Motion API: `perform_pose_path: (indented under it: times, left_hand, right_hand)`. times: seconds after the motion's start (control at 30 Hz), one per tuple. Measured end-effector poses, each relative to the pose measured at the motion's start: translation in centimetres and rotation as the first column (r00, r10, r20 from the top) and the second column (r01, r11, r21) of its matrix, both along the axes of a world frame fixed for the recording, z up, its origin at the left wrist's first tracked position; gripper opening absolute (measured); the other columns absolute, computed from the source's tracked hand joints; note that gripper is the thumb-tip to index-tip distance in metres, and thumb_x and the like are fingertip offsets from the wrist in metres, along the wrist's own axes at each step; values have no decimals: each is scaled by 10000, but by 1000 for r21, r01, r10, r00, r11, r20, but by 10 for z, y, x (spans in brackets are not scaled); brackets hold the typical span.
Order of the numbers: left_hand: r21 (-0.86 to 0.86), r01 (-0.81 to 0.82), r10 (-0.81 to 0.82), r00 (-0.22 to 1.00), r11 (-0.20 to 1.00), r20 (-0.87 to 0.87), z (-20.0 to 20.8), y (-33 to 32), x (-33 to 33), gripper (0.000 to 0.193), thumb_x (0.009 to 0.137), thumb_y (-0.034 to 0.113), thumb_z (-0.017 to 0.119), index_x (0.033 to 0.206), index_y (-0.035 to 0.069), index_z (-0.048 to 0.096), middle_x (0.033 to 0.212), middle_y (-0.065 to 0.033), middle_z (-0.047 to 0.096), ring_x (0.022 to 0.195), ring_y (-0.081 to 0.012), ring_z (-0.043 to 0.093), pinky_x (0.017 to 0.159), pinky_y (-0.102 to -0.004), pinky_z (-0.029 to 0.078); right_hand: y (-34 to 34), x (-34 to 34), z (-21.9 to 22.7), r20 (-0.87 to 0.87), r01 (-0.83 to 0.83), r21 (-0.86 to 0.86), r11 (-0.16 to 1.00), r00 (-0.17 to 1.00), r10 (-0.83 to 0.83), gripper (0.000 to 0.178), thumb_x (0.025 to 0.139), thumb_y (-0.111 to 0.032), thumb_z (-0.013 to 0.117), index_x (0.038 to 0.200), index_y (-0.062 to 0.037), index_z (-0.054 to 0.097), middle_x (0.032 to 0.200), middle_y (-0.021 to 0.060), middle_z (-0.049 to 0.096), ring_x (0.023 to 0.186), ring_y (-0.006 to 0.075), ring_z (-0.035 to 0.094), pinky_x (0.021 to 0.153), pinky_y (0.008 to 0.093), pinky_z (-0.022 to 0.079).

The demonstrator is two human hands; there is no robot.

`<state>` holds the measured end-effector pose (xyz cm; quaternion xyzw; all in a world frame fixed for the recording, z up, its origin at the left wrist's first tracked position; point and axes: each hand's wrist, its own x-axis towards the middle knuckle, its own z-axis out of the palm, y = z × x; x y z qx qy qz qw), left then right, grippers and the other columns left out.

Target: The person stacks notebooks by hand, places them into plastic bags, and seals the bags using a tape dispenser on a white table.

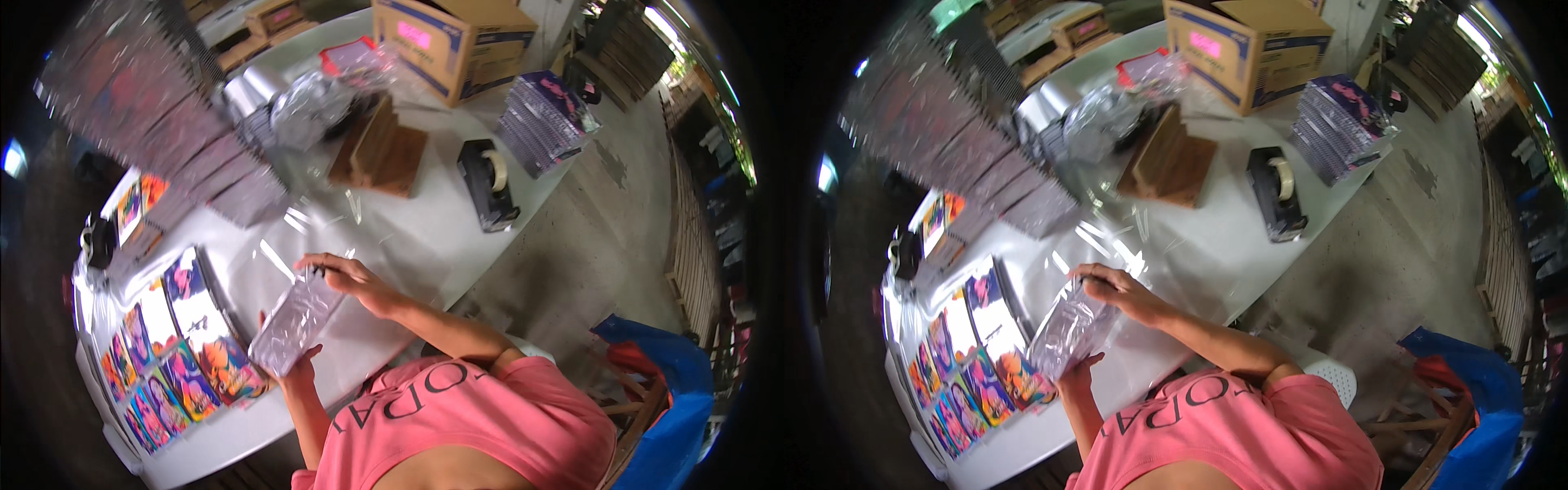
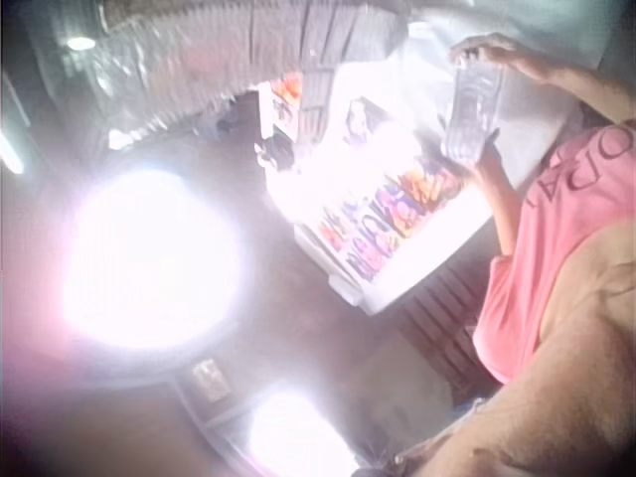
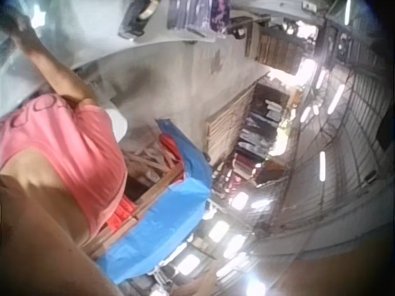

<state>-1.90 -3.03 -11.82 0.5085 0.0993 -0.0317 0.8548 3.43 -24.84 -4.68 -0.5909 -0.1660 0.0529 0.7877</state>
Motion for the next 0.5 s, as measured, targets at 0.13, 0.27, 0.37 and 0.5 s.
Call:
perform_pose_path:
  times: [0.13,0.27,0.37,0.5]
  left_hand:
    - [-528,31,-95,991,849,-95,83,-110,31,602,886,340,513,1390,58,342,1349,-202,450,1170,-319,513,968,-459,442]
    - [-524,359,-468,879,773,-88,117,-246,100,454,875,305,538,1186,-25,536,1148,-185,610,990,-305,618,906,-424,492]
    - [-665,554,-703,708,501,60,153,-371,131,410,851,254,576,1158,-16,548,1091,-183,632,954,-305,631,896,-437,498]
    - [-663,706,-776,554,248,301,173,-515,152,449,819,224,606,1203,13,506,1144,-170,607,999,-305,609,954,-460,457]
  right_hand:
    - [-117,0,57,427,39,60,997,902,-61,855,763,-778,424,1074,-17,658,1106,128,640,1269,280,420,1083,416,229]
    - [-236,-18,95,515,381,409,830,654,-554,791,879,-619,371,1302,42,471,1410,236,378,1338,335,330,1120,428,172]
    - [-332,-65,100,348,403,712,575,509,-787,683,929,-509,363,1412,-30,306,1474,238,253,1387,343,213,1136,507,110]
    - [-398,-152,60,367,485,708,514,370,-854,538,922,-439,398,1243,-11,459,1185,190,509,1063,310,467,994,515,304]
